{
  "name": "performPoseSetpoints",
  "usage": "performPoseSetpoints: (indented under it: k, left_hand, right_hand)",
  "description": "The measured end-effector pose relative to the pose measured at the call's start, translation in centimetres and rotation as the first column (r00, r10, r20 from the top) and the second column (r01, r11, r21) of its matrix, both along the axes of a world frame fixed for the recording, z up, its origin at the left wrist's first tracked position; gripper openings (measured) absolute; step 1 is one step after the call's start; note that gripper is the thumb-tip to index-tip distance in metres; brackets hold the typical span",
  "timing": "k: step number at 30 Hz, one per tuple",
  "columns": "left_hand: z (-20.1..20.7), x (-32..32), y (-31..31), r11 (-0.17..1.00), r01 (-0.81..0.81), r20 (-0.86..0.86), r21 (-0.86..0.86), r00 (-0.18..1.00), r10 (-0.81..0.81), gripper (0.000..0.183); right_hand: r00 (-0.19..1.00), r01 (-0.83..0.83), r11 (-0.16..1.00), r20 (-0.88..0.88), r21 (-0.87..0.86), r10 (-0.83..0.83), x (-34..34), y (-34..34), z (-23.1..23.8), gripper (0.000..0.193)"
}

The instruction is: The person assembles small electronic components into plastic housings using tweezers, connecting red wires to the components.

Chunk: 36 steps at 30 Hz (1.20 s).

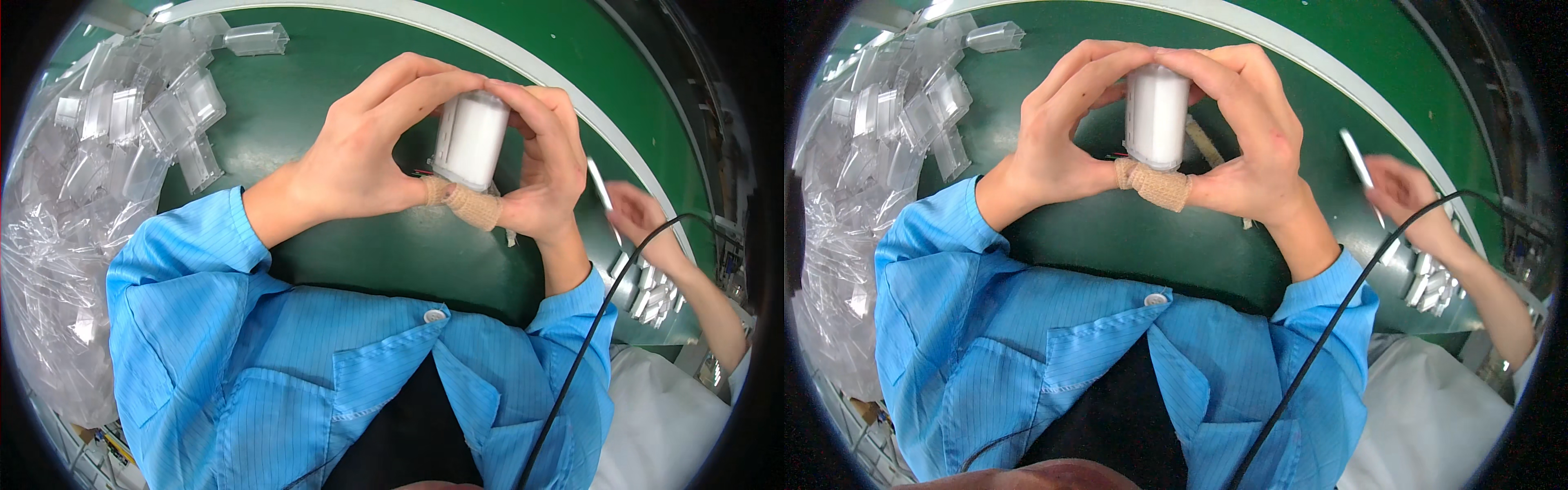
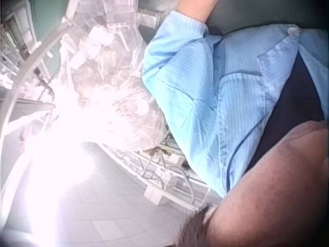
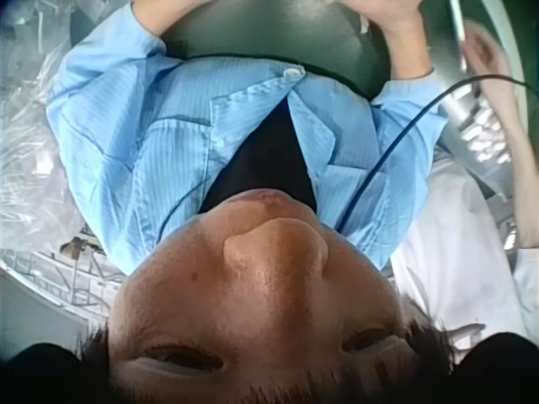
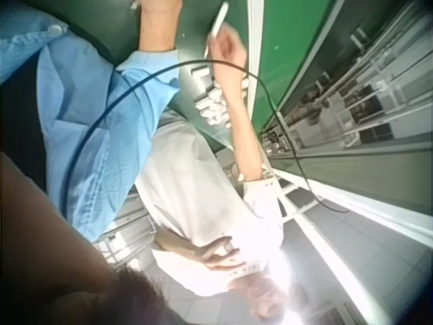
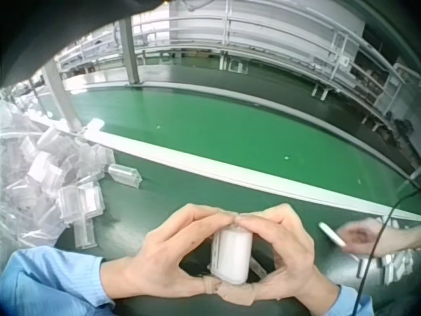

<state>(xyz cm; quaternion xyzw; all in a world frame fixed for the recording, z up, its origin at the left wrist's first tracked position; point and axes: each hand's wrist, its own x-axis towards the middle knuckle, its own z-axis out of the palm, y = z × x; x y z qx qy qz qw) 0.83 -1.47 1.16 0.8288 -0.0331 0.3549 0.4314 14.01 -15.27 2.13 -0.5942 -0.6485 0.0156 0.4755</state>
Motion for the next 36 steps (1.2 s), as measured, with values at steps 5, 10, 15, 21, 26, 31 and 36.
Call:
performPoseSetpoints:
  k: [5,10,15,21,26,31,36]
  left_hand:
    - [-0.1,0.1,-0.1,1.000,0.003,0.006,-0.004,1.000,-0.003,0.073]
    - [0.0,0.0,-0.2,1.000,0.000,-0.004,-0.018,1.000,0.000,0.070]
    - [0.1,-0.1,-0.2,1.000,0.020,-0.013,-0.008,1.000,-0.020,0.072]
    - [0.2,0.1,0.7,0.992,0.054,0.020,0.111,0.998,-0.056,0.076]
    - [0.0,0.3,2.2,0.985,0.124,0.100,0.119,0.986,-0.137,0.078]
    - [0.7,0.1,2.8,0.969,0.113,0.072,0.220,0.989,-0.131,0.077]
    - [0.7,0.3,1.9,0.970,0.104,0.103,0.220,0.986,-0.129,0.080]
  right_hand:
    - [0.997,0.077,0.986,-0.029,0.148,-0.074,-0.5,0.7,-0.3,0.071]
    - [0.996,0.088,0.985,-0.017,0.150,-0.087,-0.5,0.6,-0.2,0.069]
    - [0.998,0.014,0.999,0.061,0.047,-0.017,0.3,0.1,-0.4,0.083]
    - [0.960,-0.101,0.994,-0.261,0.028,0.105,0.8,0.3,-0.1,0.091]
    - [0.820,-0.205,0.978,-0.540,0.033,0.190,1.3,0.4,-0.9,0.089]
    - [0.895,-0.214,0.975,-0.411,-0.052,0.175,2.3,0.6,-0.6,0.083]
    - [0.765,-0.186,0.981,-0.634,-0.048,0.114,1.5,-0.1,-1.2,0.065]
